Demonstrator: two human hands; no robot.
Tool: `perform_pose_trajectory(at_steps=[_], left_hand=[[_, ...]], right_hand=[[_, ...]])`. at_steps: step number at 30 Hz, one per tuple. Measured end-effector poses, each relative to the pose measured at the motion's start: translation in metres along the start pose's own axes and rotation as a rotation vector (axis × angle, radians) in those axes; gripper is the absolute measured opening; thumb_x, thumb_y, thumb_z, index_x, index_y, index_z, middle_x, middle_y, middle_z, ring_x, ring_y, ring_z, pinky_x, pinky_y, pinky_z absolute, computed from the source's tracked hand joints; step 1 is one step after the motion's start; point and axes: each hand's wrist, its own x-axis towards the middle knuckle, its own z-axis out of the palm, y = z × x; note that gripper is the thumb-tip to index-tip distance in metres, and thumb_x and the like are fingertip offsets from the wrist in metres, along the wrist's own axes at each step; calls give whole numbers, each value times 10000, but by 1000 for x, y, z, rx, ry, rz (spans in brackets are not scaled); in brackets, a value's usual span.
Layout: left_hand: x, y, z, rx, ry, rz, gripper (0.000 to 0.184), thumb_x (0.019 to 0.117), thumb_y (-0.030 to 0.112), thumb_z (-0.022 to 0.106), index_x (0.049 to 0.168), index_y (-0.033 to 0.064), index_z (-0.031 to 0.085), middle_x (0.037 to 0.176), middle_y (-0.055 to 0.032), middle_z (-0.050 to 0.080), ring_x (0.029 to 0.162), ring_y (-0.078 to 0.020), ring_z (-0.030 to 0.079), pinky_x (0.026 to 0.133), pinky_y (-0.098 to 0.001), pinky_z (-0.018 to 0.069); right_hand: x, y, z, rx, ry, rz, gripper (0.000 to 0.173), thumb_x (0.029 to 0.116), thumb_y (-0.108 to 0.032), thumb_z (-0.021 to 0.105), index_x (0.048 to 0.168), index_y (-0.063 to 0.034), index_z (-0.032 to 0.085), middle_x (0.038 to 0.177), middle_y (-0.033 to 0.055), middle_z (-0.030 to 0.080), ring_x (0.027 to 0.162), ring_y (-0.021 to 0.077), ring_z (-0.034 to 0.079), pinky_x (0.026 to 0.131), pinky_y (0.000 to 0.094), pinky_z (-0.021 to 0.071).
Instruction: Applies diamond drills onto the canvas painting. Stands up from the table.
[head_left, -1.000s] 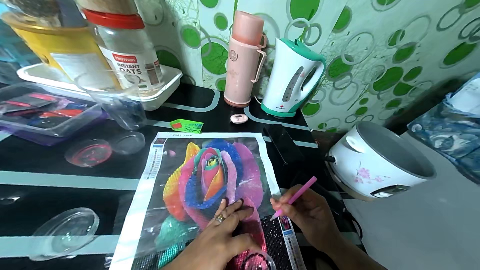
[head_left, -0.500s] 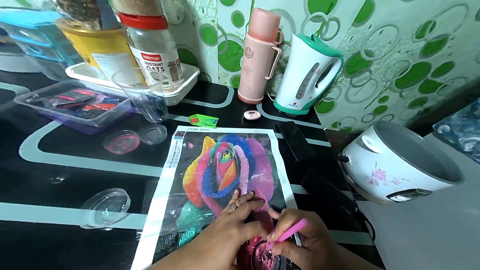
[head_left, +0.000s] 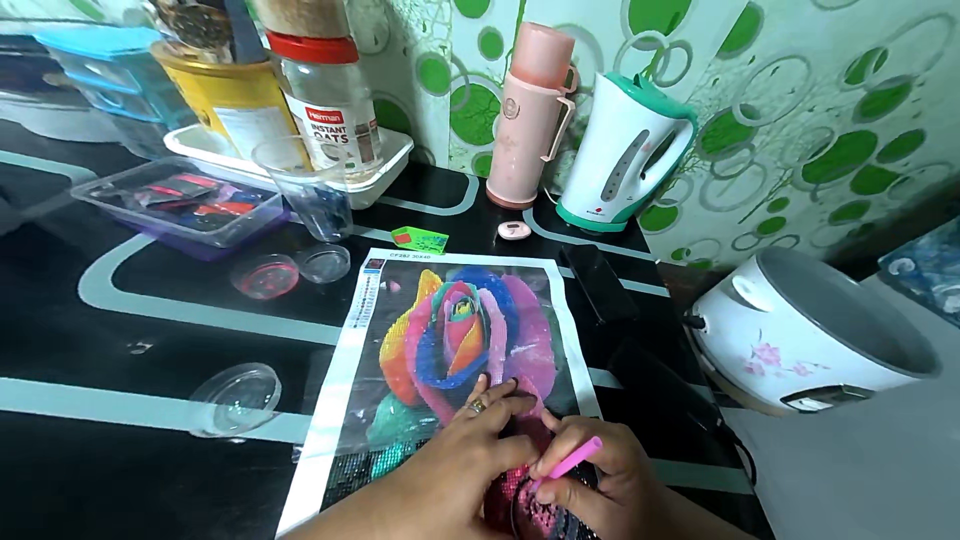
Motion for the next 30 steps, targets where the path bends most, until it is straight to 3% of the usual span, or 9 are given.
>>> perform_pose_trajectory(at_steps=[7, 18, 22, 25, 30], left_hand=[[0, -1, 0, -11, 0, 12, 609, 718, 631, 805, 1090, 159, 711, 1446, -187, 557, 1466, -405, 385, 1220, -656, 184], [1, 1, -1, -17, -17, -4, 591, 714, 607, 825, 1088, 163, 715, 1445, -190, 556, 1469, -412, 377, 1223, -654, 169], [1, 1, -1, -15, -10, -6, 607, 697, 596, 843, 1117, 177, 717, 1454, -184, 553, 1466, -409, 384, 1218, -666, 189], [1, -1, 1, -2, -6, -8, 613, 708, 638, 814, 1147, 220, 726, 1457, -198, 547, 1471, -424, 372, 1215, -677, 176], [1, 0, 2, -9, -7, -10, 620, 710, 658, 796, 1165, 241, 734, 1448, -218, 551, 1465, -443, 374, 1211, -688, 163]], right_hand=[[0, 0, 1, -32, -9, -15, 143, 949, -182, 733, 987, -61, 668, 886, 11, 717, 858, 49, 686, 956, 285, 551], [-1, 0, 1, -57, -21, -31, 152, 957, -206, 726, 978, -68, 667, 881, 5, 717, 872, 48, 692, 992, 303, 546], [1, -3, -8, 113, 71, 69, 115, 951, -151, 731, 1044, -96, 691, 931, -9, 735, 906, 74, 719, 984, 362, 589], [6, -1, -19, 184, 170, 151, 104, 960, -158, 716, 1063, -144, 712, 943, -47, 747, 905, 64, 730, 930, 319, 607], [10, 3, -34, 193, 263, 203, 115, 952, -127, 716, 1067, -139, 718, 965, -15, 762, 896, 86, 742, 876, 272, 613]])
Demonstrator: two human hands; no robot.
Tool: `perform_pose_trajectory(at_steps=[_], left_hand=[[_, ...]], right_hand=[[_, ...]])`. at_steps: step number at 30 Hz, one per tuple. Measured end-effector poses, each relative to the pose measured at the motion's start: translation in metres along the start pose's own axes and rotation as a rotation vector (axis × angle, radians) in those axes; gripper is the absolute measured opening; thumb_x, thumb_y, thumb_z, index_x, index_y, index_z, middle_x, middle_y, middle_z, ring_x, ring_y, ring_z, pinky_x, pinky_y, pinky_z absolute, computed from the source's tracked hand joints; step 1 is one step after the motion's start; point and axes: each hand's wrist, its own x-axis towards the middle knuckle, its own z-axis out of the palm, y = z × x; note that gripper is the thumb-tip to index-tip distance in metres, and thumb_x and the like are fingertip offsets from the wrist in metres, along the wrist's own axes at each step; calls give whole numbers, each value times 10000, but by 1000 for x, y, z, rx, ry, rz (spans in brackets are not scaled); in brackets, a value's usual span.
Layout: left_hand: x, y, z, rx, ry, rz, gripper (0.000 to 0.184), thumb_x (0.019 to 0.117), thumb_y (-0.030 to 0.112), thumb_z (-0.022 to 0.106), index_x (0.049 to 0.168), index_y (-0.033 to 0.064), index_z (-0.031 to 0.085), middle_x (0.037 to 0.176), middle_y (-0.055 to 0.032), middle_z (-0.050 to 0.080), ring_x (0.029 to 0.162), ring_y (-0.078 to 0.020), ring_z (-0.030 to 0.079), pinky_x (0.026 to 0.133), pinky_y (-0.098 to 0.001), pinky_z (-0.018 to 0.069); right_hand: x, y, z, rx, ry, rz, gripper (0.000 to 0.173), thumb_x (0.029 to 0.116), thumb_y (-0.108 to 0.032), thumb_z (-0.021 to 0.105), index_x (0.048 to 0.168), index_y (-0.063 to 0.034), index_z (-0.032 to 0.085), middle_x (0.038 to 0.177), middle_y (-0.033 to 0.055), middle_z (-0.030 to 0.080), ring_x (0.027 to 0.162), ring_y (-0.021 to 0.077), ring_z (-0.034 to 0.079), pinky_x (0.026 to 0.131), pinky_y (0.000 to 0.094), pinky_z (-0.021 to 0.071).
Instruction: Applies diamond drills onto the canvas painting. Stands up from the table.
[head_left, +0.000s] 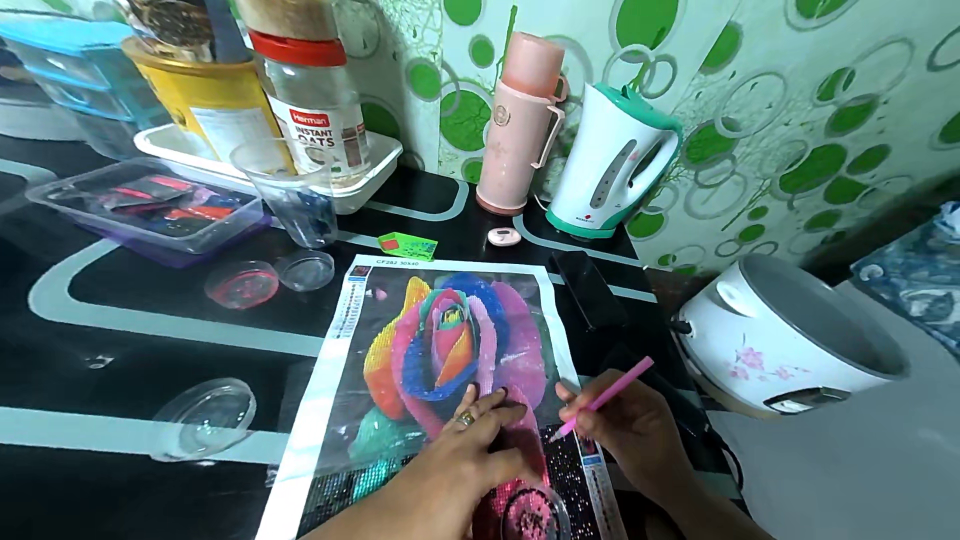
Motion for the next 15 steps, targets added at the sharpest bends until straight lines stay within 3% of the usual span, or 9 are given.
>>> perform_pose_trajectory(at_steps=[9, 15], left_hand=[[-1, -2, 1, -15, 4, 3, 598, 728, 666, 773, 1164, 259, 731, 1446, -226, 546, 1466, -450, 366, 1202, -703, 164], [-1, -1, 1, -3, 7, 3, 595, 718, 653, 786, 1160, 258, 730, 1461, -225, 538, 1465, -464, 364, 1191, -710, 183]], right_hand=[[0, 18, -2, -219, -39, -79, 82, 953, -83, 704, 1027, -50, 691, 936, -3, 739, 826, 31, 700, 758, 199, 599], [1, 19, -2, -223, -26, -64, 79, 947, -71, 704, 1016, -35, 690, 926, 3, 736, 805, 23, 692, 735, 187, 592]])
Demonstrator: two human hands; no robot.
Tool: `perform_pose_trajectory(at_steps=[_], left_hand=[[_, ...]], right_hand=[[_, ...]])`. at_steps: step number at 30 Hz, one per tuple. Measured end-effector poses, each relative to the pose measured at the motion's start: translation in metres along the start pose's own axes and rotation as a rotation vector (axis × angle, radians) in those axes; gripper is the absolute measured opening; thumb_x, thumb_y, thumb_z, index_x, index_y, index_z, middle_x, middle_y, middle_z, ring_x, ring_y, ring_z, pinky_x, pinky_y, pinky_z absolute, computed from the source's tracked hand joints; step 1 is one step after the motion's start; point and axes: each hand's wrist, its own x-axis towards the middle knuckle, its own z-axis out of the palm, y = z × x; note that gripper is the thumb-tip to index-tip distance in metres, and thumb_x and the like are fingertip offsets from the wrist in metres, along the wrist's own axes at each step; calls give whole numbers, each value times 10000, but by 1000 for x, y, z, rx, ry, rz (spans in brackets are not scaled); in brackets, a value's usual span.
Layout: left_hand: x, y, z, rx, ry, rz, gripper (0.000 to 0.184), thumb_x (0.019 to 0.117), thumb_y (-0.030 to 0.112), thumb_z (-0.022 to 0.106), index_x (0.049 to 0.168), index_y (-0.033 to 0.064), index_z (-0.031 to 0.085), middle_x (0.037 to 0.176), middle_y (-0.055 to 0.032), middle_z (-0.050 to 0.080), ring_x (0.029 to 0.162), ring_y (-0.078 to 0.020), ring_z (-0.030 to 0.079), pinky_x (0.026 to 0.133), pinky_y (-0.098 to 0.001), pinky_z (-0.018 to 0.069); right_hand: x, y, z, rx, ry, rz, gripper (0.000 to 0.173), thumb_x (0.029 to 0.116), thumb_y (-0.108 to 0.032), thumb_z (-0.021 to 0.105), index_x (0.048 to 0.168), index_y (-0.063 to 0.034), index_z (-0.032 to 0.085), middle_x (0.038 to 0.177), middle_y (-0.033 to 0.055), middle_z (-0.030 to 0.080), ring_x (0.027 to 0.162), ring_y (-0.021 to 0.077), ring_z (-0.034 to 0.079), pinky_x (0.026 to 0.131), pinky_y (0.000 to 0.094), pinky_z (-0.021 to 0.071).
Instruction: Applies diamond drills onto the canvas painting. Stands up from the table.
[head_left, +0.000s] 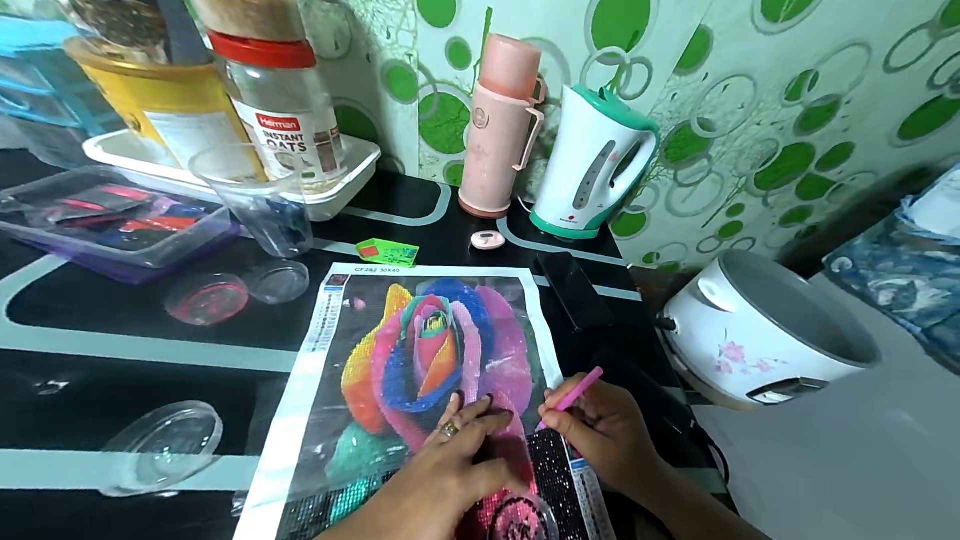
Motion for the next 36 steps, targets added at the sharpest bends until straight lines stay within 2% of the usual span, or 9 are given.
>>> perform_pose_trajectory(at_steps=[12, 22, 30, 33, 36], left_hand=[[0, 3, -2, -9, -29, -33, 590, 722, 651, 790, 1155, 255, 738, 1470, -231, 527, 1475, -461, 347, 1204, -702, 149], [0, 2, 0, 2, -1, -12, 581, 726, 651, 782, 1150, 256, 737, 1451, -242, 541, 1461, -475, 365, 1196, -705, 164], [0, 1, 0, -3, -15, -17, 602, 727, 675, 767, 1176, 276, 730, 1465, -231, 530, 1474, -465, 345, 1204, -702, 147], [0, 2, -1, -6, -9, -15, 601, 723, 669, 769, 1159, 257, 738, 1458, -238, 536, 1462, -478, 358, 1194, -711, 162], [0, 2, -1, -13, -17, -18, 588, 716, 641, 792, 1149, 246, 742, 1462, -240, 532, 1470, -471, 350, 1205, -702, 146]], right_hand=[[-1, 0, 2, -17, -16, -12, 82, 939, -60, 708, 1006, -18, 689, 925, 24, 741, 826, 43, 704, 756, 196, 598], [-1, 0, 3, -48, -27, -22, 82, 943, -71, 707, 1004, -18, 691, 924, 29, 738, 824, 40, 701, 752, 191, 597], [0, 1, 5, -147, -53, -100, 94, 961, -106, 698, 994, -19, 685, 908, 44, 727, 811, 40, 684, 744, 188, 586], [0, 0, 4, -130, -27, -54, 105, 953, -113, 708, 991, -17, 689, 905, 31, 730, 796, 25, 684, 725, 175, 584], [2, -5, 2, -13, 94, 105, 85, 926, -77, 720, 995, -33, 694, 886, -11, 736, 751, 20, 684, 689, 187, 587]])
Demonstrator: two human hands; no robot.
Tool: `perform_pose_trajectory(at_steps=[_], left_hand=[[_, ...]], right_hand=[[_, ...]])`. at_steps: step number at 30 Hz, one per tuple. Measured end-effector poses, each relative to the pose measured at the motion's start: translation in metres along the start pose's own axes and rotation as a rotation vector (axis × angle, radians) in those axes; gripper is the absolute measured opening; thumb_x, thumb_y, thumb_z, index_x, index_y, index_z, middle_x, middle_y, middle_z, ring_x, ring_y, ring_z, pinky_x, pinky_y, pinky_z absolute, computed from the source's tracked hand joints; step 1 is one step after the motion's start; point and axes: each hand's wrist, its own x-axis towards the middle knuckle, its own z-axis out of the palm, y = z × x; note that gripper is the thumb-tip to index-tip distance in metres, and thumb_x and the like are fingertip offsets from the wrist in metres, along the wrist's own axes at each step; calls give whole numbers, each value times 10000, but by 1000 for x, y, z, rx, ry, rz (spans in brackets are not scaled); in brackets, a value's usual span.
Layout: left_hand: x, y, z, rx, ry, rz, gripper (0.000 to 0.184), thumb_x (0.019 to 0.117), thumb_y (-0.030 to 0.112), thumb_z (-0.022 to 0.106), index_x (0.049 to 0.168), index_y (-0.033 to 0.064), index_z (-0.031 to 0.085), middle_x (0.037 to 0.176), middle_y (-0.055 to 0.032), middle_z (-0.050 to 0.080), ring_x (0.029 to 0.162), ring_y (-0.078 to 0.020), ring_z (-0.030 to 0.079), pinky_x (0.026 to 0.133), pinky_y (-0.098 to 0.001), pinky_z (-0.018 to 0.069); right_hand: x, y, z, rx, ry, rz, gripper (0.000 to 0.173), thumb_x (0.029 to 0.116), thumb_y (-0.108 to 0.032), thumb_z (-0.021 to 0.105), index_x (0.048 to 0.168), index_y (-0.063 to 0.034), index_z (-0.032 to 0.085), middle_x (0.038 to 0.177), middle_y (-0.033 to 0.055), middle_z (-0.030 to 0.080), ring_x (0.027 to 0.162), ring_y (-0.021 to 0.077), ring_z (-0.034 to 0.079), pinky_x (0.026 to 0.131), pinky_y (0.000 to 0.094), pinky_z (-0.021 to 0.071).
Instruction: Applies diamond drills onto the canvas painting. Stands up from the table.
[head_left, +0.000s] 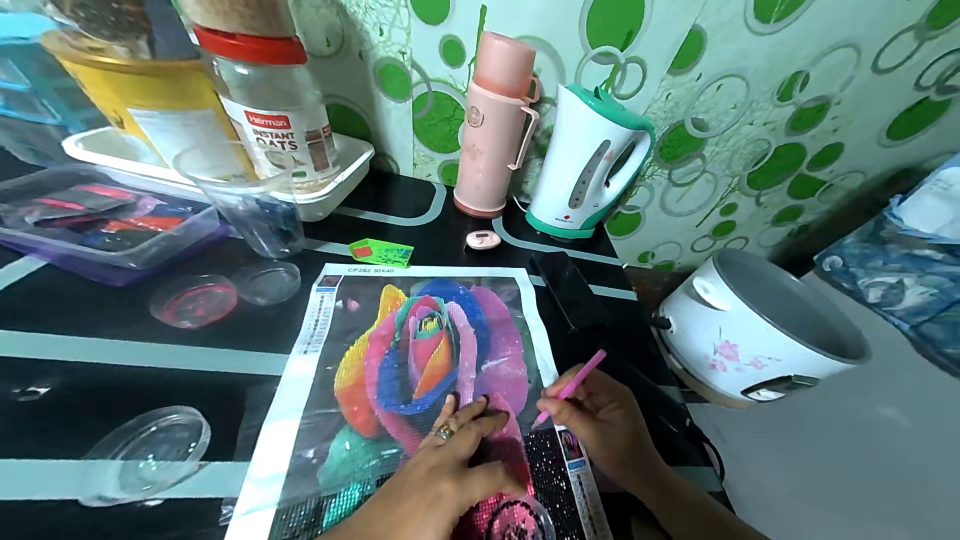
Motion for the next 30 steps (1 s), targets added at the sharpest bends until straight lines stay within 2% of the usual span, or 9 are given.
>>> perform_pose_trajectory(at_steps=[4, 8, 11, 13, 16, 18, 22, 30], left_hand=[[-1, -1, 0, 6, 1, 8, 594, 721, 656, 780, 1162, 261, 732, 1470, -233, 527, 1473, -465, 349, 1204, -702, 152], [0, -2, 1, 5, 4, 10, 606, 726, 683, 764, 1170, 271, 731, 1463, -220, 536, 1476, -448, 353, 1208, -699, 147], [0, -1, 0, 22, 5, 6, 601, 719, 672, 778, 1177, 285, 728, 1459, -205, 543, 1474, -439, 360, 1205, -699, 164], [0, -1, 0, 18, 15, 13, 599, 713, 655, 796, 1156, 259, 723, 1455, -216, 543, 1470, -440, 365, 1208, -691, 163], [0, 0, 0, 32, 25, 14, 609, 701, 656, 799, 1110, 212, 723, 1447, -219, 550, 1463, -433, 383, 1210, -675, 184], [0, 0, 0, 36, 24, 14, 605, 703, 658, 799, 1098, 204, 726, 1448, -217, 552, 1460, -433, 387, 1210, -674, 188], [1, -1, 0, 32, 17, 24, 618, 712, 656, 796, 1108, 186, 730, 1450, -229, 547, 1462, -434, 384, 1216, -671, 167], [0, -2, 0, 17, 7, 21, 607, 712, 639, 812, 1111, 192, 714, 1478, -194, 530, 1479, -418, 360, 1222, -665, 163]], right_hand=[[3, -7, -7, 178, 53, 135, 90, 931, -39, 708, 1015, -49, 677, 899, 12, 750, 772, 71, 719, 719, 219, 608], [-3, -12, -5, 204, -11, 54, 82, 938, -95, 724, 1017, -98, 701, 938, -3, 757, 831, 66, 730, 758, 220, 611], [-12, -18, 4, 202, -159, -54, 95, 950, -141, 724, 1043, -127, 710, 927, -44, 744, 873, 42, 714, 879, 270, 603], [-17, -18, 11, 192, -241, -124, 102, 942, -128, 736, 1022, -85, 691, 910, -25, 736, 870, 35, 703, 910, 278, 591], [-20, -20, 15, 136, -320, -191, 138, 947, -168, 738, 982, -48, 678, 883, 2, 728, 867, 35, 698, 1074, 368, 513], [-20, -19, 16, 95, -350, -228, 155, 956, -190, 730, 966, -45, 676, 878, 4, 725, 880, 31, 695, 1142, 400, 449], [-21, -18, 17, 27, -349, -274, 170, 959, -208, 726, 953, -46, 672, 862, 4, 711, 867, 26, 689, 1176, 423, 415], [-21, -18, 18, -22, -365, -275, 161, 958, -202, 725, 942, -50, 674, 862, -1, 715, 878, 25, 693, 1179, 410, 415]])
